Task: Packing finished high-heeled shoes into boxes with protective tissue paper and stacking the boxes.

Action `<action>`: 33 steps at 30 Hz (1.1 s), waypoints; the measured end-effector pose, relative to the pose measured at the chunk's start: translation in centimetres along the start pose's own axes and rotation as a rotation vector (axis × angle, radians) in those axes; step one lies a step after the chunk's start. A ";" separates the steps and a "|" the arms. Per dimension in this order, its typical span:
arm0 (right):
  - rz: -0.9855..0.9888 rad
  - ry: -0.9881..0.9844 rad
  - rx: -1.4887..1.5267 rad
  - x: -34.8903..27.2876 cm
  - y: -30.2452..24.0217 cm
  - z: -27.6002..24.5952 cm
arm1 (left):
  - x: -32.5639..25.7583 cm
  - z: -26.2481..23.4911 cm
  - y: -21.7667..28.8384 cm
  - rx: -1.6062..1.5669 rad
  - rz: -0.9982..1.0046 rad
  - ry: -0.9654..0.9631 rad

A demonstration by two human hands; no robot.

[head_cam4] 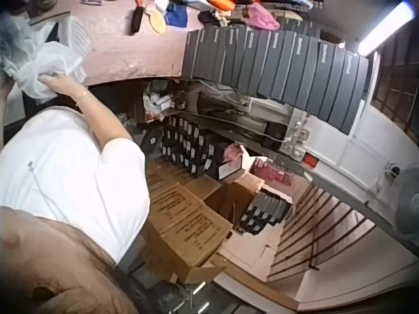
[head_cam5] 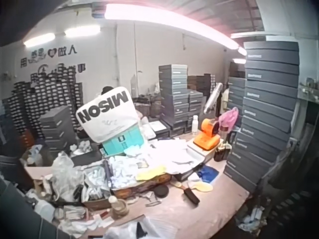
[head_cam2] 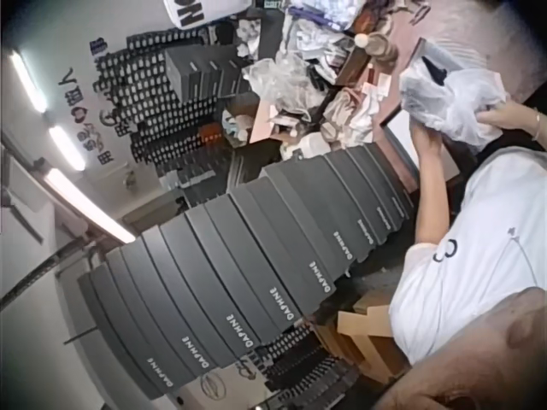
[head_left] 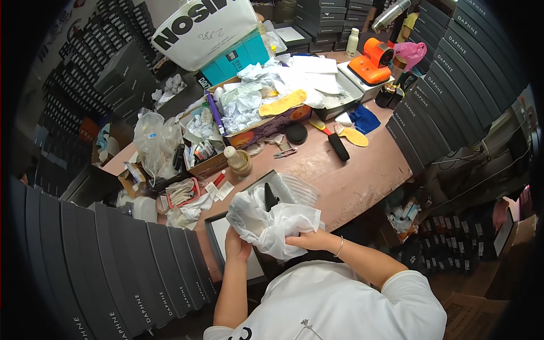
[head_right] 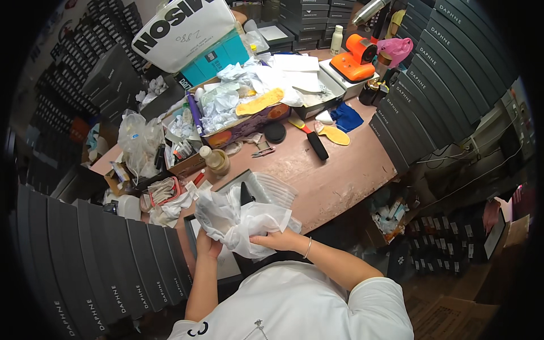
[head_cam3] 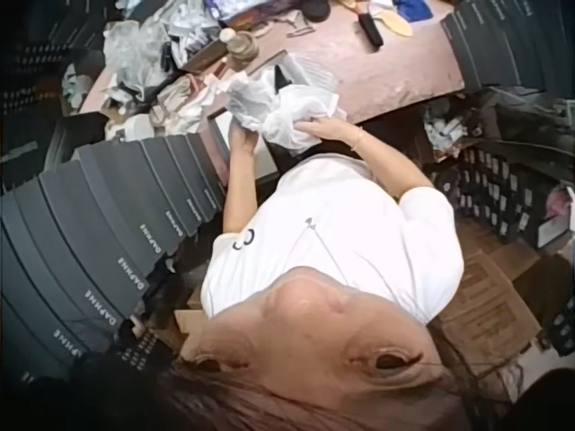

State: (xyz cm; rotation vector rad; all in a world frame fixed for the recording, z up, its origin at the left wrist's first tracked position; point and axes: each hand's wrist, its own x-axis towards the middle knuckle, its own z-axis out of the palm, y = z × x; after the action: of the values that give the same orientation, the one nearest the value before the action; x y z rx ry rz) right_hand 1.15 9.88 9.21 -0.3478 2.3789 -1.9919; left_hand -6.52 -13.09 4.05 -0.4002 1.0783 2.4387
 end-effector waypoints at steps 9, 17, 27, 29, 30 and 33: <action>0.050 -0.002 0.129 2.4 -1.1 -0.9 | 0.1 4.9 3.2 0.505 0.594 0.012; 0.150 -0.041 -0.768 3.4 -0.3 -5.2 | -5.2 2.4 12.3 -0.101 0.838 0.108; 0.174 -0.348 -0.874 4.8 -2.7 -10.1 | -0.1 -9.3 5.1 2.002 0.383 0.011; 0.201 -0.538 -0.852 5.1 -4.5 -9.5 | -0.5 -6.6 6.7 1.920 0.421 -0.031; 0.156 -0.576 -0.805 5.2 -4.3 -8.8 | -0.3 -4.4 7.3 1.697 0.524 -0.080; 0.042 -0.786 -0.679 7.6 -5.6 -5.6 | -1.5 2.8 4.0 0.842 -0.158 -0.360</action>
State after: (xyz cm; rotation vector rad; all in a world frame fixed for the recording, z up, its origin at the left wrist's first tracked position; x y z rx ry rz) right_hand -6.22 12.98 16.68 -0.8728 2.3351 -0.7121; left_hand -7.52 -13.81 9.02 0.2130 1.6705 1.6222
